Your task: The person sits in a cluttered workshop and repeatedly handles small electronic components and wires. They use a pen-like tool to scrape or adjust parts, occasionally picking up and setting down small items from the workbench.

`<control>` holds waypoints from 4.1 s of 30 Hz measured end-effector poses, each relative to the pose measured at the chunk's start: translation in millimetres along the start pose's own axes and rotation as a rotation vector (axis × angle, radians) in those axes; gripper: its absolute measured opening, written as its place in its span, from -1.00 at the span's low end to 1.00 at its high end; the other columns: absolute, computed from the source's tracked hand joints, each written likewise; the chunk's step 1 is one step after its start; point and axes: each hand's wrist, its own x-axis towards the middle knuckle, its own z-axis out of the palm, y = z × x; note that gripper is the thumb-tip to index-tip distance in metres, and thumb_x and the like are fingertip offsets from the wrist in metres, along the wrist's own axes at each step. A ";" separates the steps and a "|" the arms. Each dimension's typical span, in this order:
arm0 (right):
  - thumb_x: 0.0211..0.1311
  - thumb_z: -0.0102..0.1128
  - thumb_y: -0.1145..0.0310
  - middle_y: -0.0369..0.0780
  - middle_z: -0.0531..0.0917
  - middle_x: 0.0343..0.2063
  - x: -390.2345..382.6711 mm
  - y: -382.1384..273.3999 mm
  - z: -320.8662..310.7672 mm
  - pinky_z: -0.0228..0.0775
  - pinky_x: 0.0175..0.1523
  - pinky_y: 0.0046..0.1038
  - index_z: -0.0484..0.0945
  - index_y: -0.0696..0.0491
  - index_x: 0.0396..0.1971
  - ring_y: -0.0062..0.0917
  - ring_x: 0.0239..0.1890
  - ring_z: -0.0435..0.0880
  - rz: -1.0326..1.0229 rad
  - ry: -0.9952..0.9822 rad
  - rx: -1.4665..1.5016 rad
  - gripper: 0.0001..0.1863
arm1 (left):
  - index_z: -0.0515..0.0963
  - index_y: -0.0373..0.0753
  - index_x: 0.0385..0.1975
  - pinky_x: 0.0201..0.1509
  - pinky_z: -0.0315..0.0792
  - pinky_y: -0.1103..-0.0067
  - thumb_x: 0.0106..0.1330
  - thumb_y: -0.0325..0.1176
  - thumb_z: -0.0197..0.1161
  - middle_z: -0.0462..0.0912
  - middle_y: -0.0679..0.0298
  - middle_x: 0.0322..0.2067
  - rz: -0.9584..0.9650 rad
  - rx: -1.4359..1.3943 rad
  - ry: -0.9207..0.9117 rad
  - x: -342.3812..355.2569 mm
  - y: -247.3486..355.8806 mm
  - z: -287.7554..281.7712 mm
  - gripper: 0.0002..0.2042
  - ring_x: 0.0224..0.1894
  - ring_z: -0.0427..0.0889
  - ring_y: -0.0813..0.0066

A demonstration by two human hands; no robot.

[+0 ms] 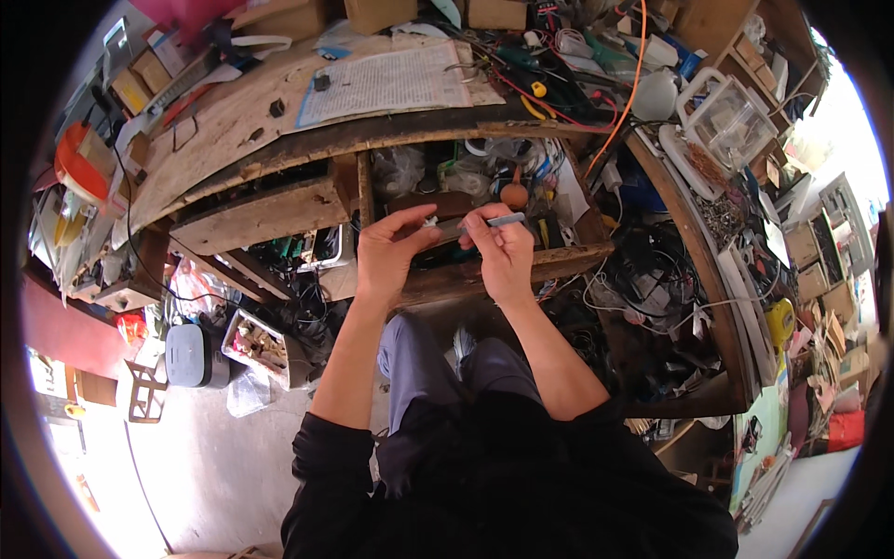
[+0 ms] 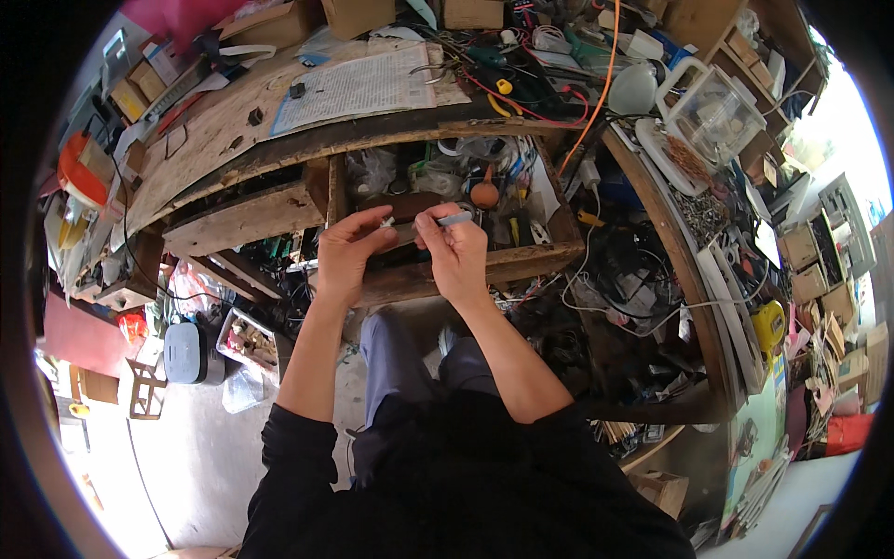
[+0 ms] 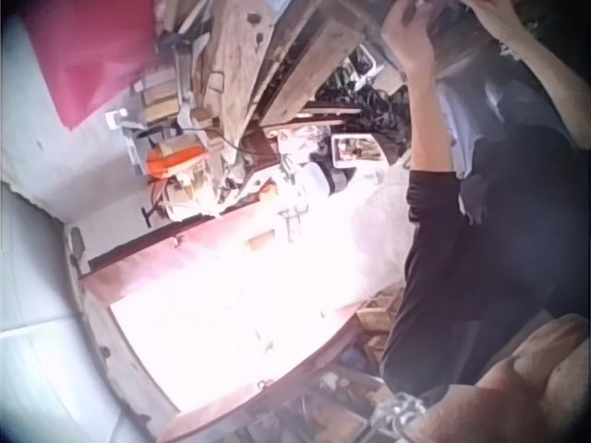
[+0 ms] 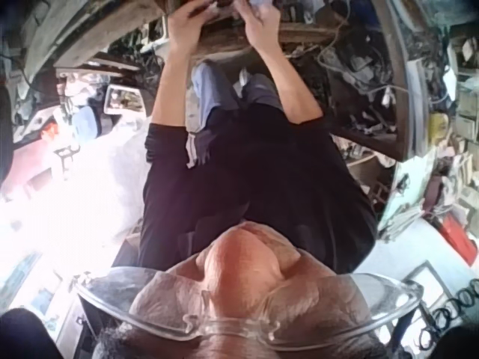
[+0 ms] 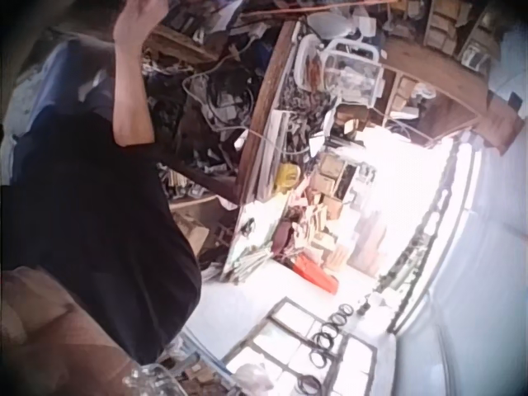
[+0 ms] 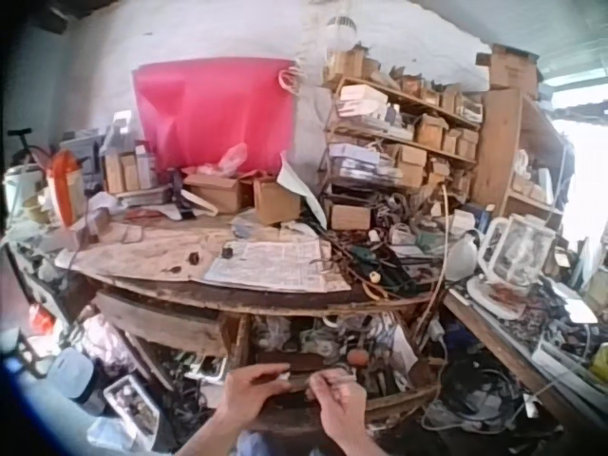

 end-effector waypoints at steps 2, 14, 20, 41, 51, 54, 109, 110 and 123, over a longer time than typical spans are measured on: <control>0.48 0.19 0.39 -0.32 0.63 -0.48 1.0 -4.8 -3.0 0.45 -0.31 -0.64 0.58 0.17 -0.25 -0.73 -0.45 0.58 0.051 -0.041 -0.079 -0.85 | 0.69 -0.35 -0.06 -0.09 0.65 0.60 0.23 -0.60 0.41 0.75 0.24 -0.27 -0.054 -0.098 -0.016 1.7 1.0 -2.1 -0.73 -0.24 0.73 0.52; 0.33 0.26 0.56 -0.21 0.74 -0.45 5.9 -7.2 10.9 0.52 -0.31 -0.58 0.64 0.21 -0.15 -0.67 -0.40 0.70 -0.048 -0.120 -0.278 -0.86 | 0.64 -0.37 0.02 0.01 0.66 0.42 0.43 -0.42 0.30 0.73 0.22 -0.19 -0.187 -0.252 -0.130 6.1 7.6 -7.4 -0.75 -0.23 0.69 0.45; 0.27 0.33 0.54 -0.20 0.74 -0.47 6.0 -4.4 10.4 0.50 -0.37 -0.55 0.67 0.17 -0.17 -0.66 -0.46 0.69 -0.088 -0.084 -0.322 -0.85 | 0.65 -0.36 0.03 0.02 0.65 0.40 0.45 -0.38 0.29 0.74 0.22 -0.18 -0.178 -0.250 -0.151 6.7 4.4 -10.2 -0.75 -0.19 0.71 0.42; 0.15 0.37 0.58 -0.20 0.70 -0.53 -2.6 3.8 13.4 0.51 -0.38 -0.55 0.61 0.18 -0.34 -0.63 -0.50 0.68 -0.131 0.010 -0.289 -0.89 | 0.64 -0.36 0.07 0.09 0.60 0.57 0.33 -0.60 0.34 0.73 0.19 -0.13 -0.046 -0.172 -0.154 5.8 -5.4 -7.7 -0.69 -0.12 0.69 0.50; 0.28 0.33 0.51 -0.35 0.63 -0.57 13.6 -19.5 11.2 0.31 -0.56 -0.65 0.60 0.17 -0.36 -0.77 -0.63 0.50 0.311 -0.165 -0.113 -0.92 | 0.66 -0.41 0.02 0.07 0.57 0.62 0.37 -0.54 0.34 0.73 0.21 -0.13 0.025 -0.223 -0.006 0.3 -5.4 -5.2 -0.75 -0.12 0.69 0.53; 0.28 0.33 0.50 -0.35 0.63 -0.57 24.3 -18.8 13.3 0.32 -0.55 -0.64 0.60 0.18 -0.36 -0.76 -0.64 0.49 0.293 -0.214 -0.142 -0.91 | 0.65 -0.41 0.02 0.07 0.57 0.62 0.38 -0.52 0.34 0.73 0.21 -0.13 0.044 -0.220 0.001 3.4 -6.7 -3.9 -0.75 -0.12 0.68 0.54; 0.41 0.24 0.41 -0.19 0.66 -0.53 68.7 -0.9 29.7 0.41 -0.38 -0.50 0.56 0.18 -0.25 -0.59 -0.52 0.59 -0.013 -0.040 -0.383 -0.86 | 0.60 -0.42 0.03 0.09 0.62 0.45 0.45 -0.45 0.26 0.71 0.20 -0.21 -0.023 -0.479 0.056 8.8 -7.7 -8.4 -0.76 -0.18 0.69 0.43; 0.40 0.25 0.39 -0.18 0.65 -0.53 85.4 1.4 30.8 0.41 -0.37 -0.47 0.57 0.18 -0.26 -0.55 -0.52 0.59 -0.036 -0.024 -0.409 -0.85 | 0.60 -0.42 0.05 0.08 0.60 0.50 0.45 -0.46 0.26 0.71 0.23 -0.20 0.005 -0.414 0.085 7.5 -7.0 -4.1 -0.74 -0.16 0.69 0.45; 0.20 0.30 0.27 -0.01 0.73 -0.41 202.8 6.9 60.2 0.53 -0.16 -0.07 0.65 0.14 -0.33 -0.01 -0.26 0.71 -0.103 -0.145 -0.973 -0.78 | 0.62 -0.41 0.05 0.02 0.54 0.62 0.44 -0.45 0.28 0.72 0.26 -0.20 0.103 -0.085 0.013 8.2 -13.6 -7.8 -0.74 -0.18 0.67 0.56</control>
